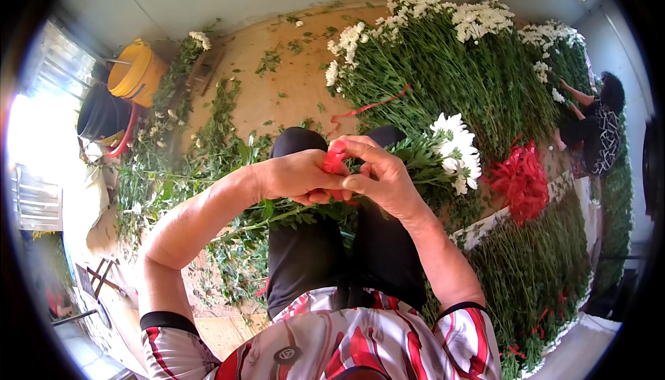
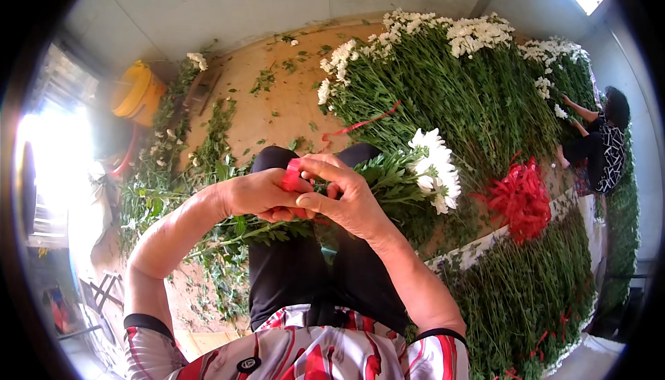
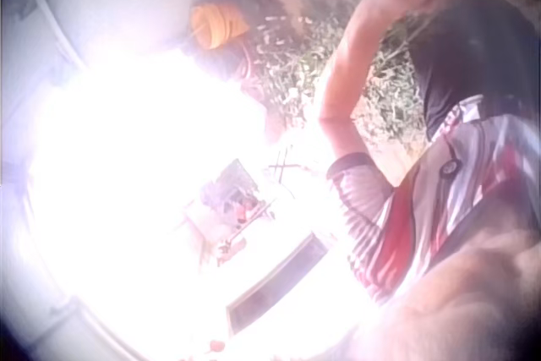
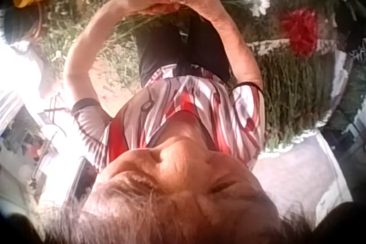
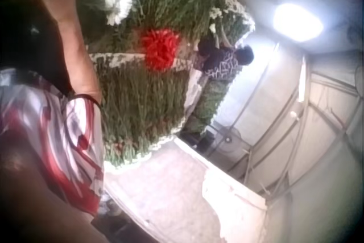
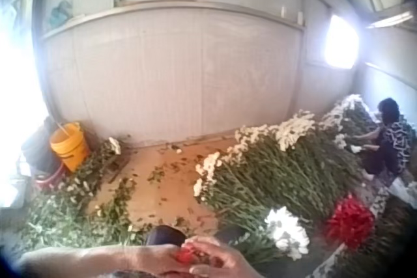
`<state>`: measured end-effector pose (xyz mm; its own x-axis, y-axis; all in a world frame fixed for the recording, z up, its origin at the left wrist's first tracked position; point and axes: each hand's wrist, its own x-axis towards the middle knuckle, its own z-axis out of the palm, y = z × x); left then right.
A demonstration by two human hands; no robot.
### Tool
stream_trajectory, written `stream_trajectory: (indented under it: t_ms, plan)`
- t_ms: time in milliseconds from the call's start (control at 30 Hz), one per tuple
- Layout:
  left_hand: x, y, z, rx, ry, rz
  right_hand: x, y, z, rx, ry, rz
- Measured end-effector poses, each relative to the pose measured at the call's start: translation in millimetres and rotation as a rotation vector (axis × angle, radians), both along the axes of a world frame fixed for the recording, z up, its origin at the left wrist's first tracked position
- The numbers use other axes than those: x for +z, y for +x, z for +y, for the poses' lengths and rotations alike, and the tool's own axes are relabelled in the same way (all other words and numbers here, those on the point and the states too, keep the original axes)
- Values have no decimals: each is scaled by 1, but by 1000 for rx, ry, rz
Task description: The person gathers white flowers into bunches by hand, pulls off excess leaves, and ties each bunch together with a red ribbon.
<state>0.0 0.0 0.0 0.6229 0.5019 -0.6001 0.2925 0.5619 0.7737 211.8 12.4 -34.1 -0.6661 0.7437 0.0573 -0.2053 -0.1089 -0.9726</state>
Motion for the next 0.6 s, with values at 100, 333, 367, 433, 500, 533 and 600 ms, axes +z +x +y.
stream_trajectory:
  t_ms: [100,333,367,433,500,533,600]
  plan:
    - [-1,20,6,-99,-16,93,-8,5,-3,-85,-116,97]
    - [13,-18,20,42,17,66,-16,9,0,-311,-260,241]
    - [18,-21,20,22,58,120,-16,8,1,-309,-286,285]
    - [16,-17,17,-30,178,211,-18,11,5,-294,-336,351]
    - [7,-7,14,-107,330,309,-18,10,4,-279,-367,433]
    - [-3,-6,12,-155,644,388,-17,8,5,-270,-383,476]
    - [-14,-2,8,-100,892,474,-15,8,7,-250,-413,544]
